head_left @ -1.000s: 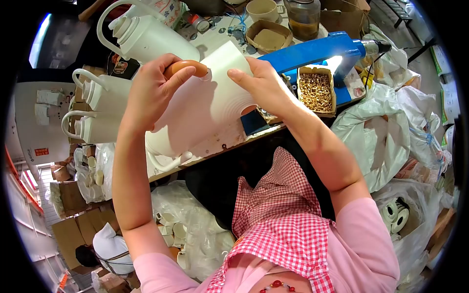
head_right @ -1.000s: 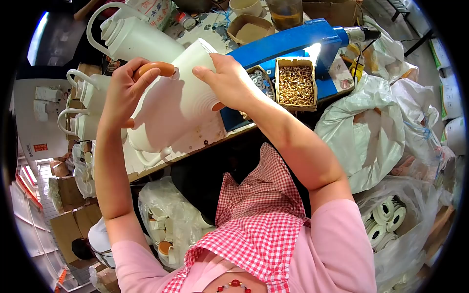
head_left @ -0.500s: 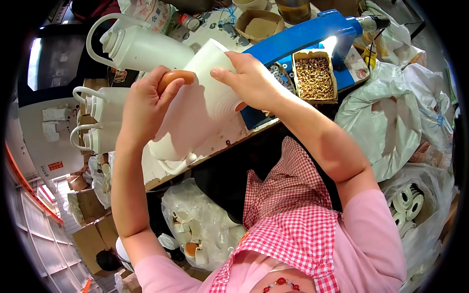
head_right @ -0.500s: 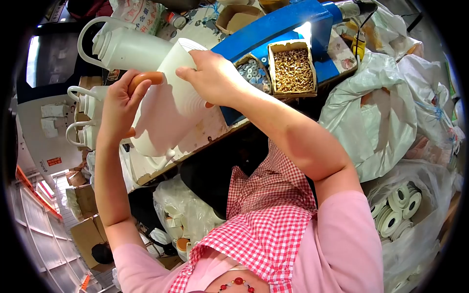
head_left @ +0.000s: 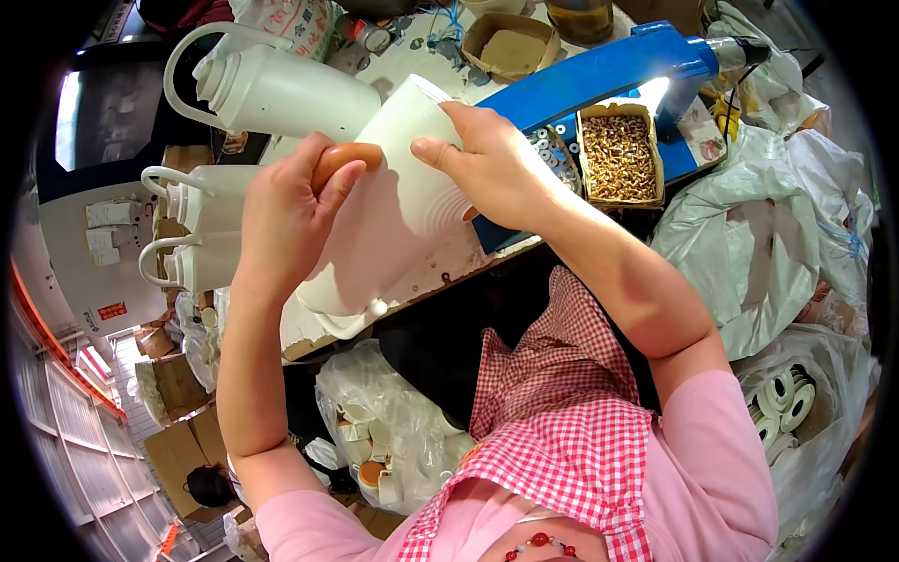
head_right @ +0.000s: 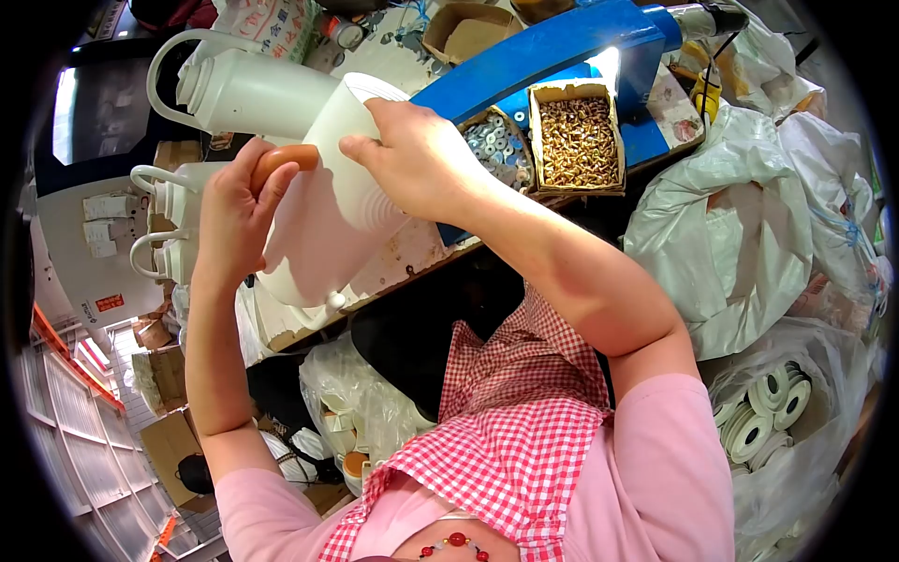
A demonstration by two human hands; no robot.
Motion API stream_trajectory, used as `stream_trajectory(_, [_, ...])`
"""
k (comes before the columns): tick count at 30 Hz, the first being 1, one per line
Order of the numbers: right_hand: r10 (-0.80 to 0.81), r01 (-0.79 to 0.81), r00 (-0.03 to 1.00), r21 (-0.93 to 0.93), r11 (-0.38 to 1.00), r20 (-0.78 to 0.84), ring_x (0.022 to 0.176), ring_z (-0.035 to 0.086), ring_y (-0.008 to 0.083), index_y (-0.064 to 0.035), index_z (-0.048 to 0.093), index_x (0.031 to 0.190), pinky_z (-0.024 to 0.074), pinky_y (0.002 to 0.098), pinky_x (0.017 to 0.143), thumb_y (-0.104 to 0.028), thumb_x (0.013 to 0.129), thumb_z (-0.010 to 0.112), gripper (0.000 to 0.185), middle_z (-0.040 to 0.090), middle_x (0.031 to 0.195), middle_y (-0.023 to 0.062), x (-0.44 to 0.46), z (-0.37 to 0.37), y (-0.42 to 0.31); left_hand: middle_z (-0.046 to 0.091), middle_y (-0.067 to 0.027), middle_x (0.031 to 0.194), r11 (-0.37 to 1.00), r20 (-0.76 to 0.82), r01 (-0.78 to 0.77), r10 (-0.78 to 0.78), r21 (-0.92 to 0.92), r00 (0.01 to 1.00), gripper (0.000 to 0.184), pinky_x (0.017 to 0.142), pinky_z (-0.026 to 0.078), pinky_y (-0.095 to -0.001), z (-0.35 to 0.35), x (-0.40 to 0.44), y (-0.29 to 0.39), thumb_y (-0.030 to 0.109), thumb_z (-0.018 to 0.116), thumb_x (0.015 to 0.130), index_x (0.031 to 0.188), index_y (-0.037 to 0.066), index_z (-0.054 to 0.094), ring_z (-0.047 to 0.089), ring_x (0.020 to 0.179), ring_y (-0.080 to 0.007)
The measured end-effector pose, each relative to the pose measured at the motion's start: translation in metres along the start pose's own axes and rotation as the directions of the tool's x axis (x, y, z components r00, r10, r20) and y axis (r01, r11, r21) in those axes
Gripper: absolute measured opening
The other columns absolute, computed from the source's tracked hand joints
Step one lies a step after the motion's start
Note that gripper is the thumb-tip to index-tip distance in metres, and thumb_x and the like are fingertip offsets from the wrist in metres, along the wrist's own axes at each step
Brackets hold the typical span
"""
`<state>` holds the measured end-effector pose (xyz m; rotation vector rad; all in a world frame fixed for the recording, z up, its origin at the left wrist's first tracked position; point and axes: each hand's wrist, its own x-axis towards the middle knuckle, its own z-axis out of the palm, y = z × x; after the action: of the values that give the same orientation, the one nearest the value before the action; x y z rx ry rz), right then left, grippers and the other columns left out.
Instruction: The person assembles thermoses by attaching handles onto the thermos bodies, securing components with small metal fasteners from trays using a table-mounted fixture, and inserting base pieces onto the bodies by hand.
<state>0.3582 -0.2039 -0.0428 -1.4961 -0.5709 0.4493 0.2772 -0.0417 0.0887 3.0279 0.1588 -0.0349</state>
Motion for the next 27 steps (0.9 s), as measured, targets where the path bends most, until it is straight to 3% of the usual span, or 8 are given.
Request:
stream_trajectory(7, [0.003,-0.002,1.0,0.019,1.0,-0.017,0.093,0.067,0.0402,0.0057,0.061,0.108,0.0525,0.046,0.082,-0.031,0.095,0.06,0.039,0.069,0.096,0.0253,0.0,0.002,0.0,0.065,-0.0167,0.076,1.0,-0.014,-0.001,0.0,-0.03,1.0,0.026,0.061,0.046,-0.0411,0.001,0.0,0.0,0.03,0.068,0.094,0.097,0.005,0.063,0.061,0.068,-0.0359])
stream_trajectory(9, [-0.035,0.034,0.999,-0.046,0.998,-0.031,0.094,0.067,0.0405,0.0037,0.062,0.107,0.0526,0.0468,0.082,-0.032,0.094,0.06,0.038,0.069,0.097,0.0252,-0.001,0.002,0.002,0.069,-0.0148,0.081,1.0,-0.015,0.014,-0.014,0.026,1.0,0.021,0.064,0.048,-0.0362,0.005,0.0,-0.001,0.023,0.066,0.096,0.1,0.003,0.064,0.063,0.069,-0.0279])
stream_trajectory(11, [-0.018,0.014,1.0,-0.183,0.983,-0.02,0.095,0.067,0.0406,0.0014,0.063,0.106,0.0527,0.0476,0.082,-0.034,0.093,0.06,0.038,0.069,0.099,0.0251,-0.003,-0.001,0.003,0.072,-0.0125,0.087,0.961,-0.024,-0.046,0.041,-0.273,0.999,0.016,0.067,0.048,-0.0302,0.013,0.002,-0.01,0.016,0.063,0.098,0.102,0.001,0.064,0.062,0.073,-0.017])
stream_trajectory(13, [-0.029,0.024,0.999,-0.199,0.98,-0.024,0.095,0.065,0.0436,0.0011,0.06,0.106,0.0518,0.0486,0.08,-0.032,0.095,0.06,0.035,0.067,0.095,0.0263,0.001,0.006,-0.004,0.072,-0.0106,0.091,0.952,-0.031,-0.031,0.023,-0.305,0.999,0.016,0.07,0.047,-0.0265,0.009,-0.001,-0.013,0.013,0.061,0.1,0.104,-0.001,0.063,0.059,0.077,-0.0113])
stream_trajectory(19, [-0.071,0.064,0.995,-0.104,0.992,-0.066,0.092,0.065,0.0426,0.0035,0.059,0.102,0.0518,0.0481,0.079,-0.029,0.092,0.065,0.034,0.067,0.094,0.0257,-0.02,0.0,-0.001,0.062,-0.0075,0.081,0.989,-0.025,-0.072,0.069,-0.131,0.997,0.019,0.07,0.045,-0.0269,0.011,-0.004,-0.015,0.017,0.062,0.1,0.103,-0.002,0.061,0.051,0.073,-0.0122])
stream_trajectory(23, [-0.29,0.326,0.888,0.045,0.944,-0.357,0.097,0.068,0.0331,-0.0012,0.054,0.112,0.0541,0.0411,0.081,-0.014,0.088,0.068,0.03,0.067,0.102,0.0175,-0.053,-0.004,0.01,0.06,-0.0069,0.081,0.969,-0.061,-0.055,0.042,-0.241,0.997,0.02,0.069,0.045,-0.0276,0.008,-0.02,-0.023,0.017,0.061,0.1,0.104,-0.002,0.06,0.049,0.072,-0.0129])
stream_trajectory(24, [-0.392,0.391,0.821,-0.092,0.916,-0.415,0.102,0.066,0.028,-0.0036,0.054,0.113,0.0535,0.0385,0.087,-0.009,0.085,0.07,0.033,0.066,0.107,0.0126,-0.072,-0.021,0.018,0.06,-0.0073,0.084,0.966,-0.088,-0.068,0.047,-0.251,0.995,0.019,0.069,0.045,-0.0276,0.006,-0.033,-0.028,0.017,0.061,0.1,0.104,-0.002,0.061,0.05,0.073,-0.0126])
stream_trajectory(27, [-0.332,0.226,0.658,-0.244,0.943,-0.676,0.088,0.065,0.0248,-0.0053,0.058,0.11,0.0526,0.0348,0.083,-0.006,0.082,0.07,0.03,0.064,0.101,0.0122,-0.155,-0.084,0.073,0.063,-0.0069,0.094,0.974,-0.073,0.024,-0.042,-0.224,0.996,0.023,0.068,0.044,-0.0261,-0.001,-0.082,-0.062,0.017,0.06,0.099,0.111,-0.003,0.062,0.053,0.075,-0.0114])
